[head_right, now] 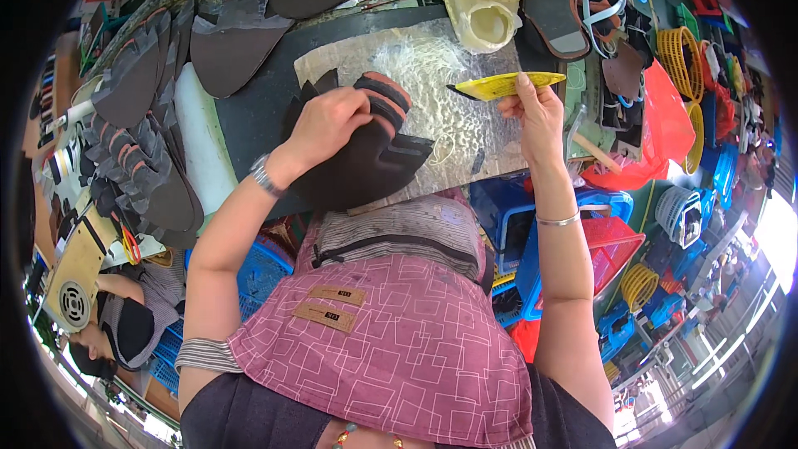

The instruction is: The person applies adhesive to various shoe upper components using a handheld brush, then positions them on a work surface.

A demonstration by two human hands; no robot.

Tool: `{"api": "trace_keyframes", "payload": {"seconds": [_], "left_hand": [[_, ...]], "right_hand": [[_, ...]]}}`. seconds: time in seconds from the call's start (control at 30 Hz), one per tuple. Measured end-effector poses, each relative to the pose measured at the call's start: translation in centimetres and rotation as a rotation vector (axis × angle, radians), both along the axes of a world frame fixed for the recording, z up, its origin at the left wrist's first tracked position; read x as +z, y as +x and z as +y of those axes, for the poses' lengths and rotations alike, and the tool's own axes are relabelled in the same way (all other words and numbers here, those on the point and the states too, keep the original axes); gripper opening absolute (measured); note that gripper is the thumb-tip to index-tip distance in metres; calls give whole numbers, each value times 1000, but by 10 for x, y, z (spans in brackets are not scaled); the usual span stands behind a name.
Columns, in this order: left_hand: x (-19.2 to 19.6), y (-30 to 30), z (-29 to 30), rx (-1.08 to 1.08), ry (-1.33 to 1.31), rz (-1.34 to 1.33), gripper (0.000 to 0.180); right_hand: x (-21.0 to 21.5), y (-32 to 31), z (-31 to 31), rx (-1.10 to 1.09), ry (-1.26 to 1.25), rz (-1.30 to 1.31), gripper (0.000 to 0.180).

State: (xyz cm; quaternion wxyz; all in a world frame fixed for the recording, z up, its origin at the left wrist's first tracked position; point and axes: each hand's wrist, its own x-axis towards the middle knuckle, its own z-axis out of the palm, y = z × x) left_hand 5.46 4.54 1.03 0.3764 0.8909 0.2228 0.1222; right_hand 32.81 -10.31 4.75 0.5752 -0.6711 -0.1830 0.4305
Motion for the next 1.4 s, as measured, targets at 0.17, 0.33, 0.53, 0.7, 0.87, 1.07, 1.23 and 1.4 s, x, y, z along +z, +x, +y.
{"api": "trace_keyframes", "payload": {"seconds": [0.17, 0.33, 0.53, 0.7, 0.87, 1.07, 1.23, 1.4], "left_hand": [[-14, 8, 4, 288, 172, 21, 46], [16, -6, -9, 5, 155, 9, 36], [68, -17, -37, -136, 270, 6, 20], [74, 17, 9, -207, -176, 170, 31], [5, 59, 34, -167, 370, 442, 32], [-5, 6, -6, 0, 618, -67, 58], [-27, -25, -50, -75, 332, 2, 62], [-38, -29, -50, -70, 317, 8, 64]], "right_hand": [[-1, 2, 5, -3, 23, 13, 26], [1, 11, 6, -46, 61, -18, 23], [2, 27, 10, -30, 45, -119, 18], [7, 34, 33, -35, 21, -405, 18], [-18, 40, 66, -7, 36, -656, 16], [-25, 49, 72, -100, 4, -603, 20], [-11, 17, 69, 20, 26, 138, 18], [-15, -71, 117, 730, -24, -493, 34]]}}
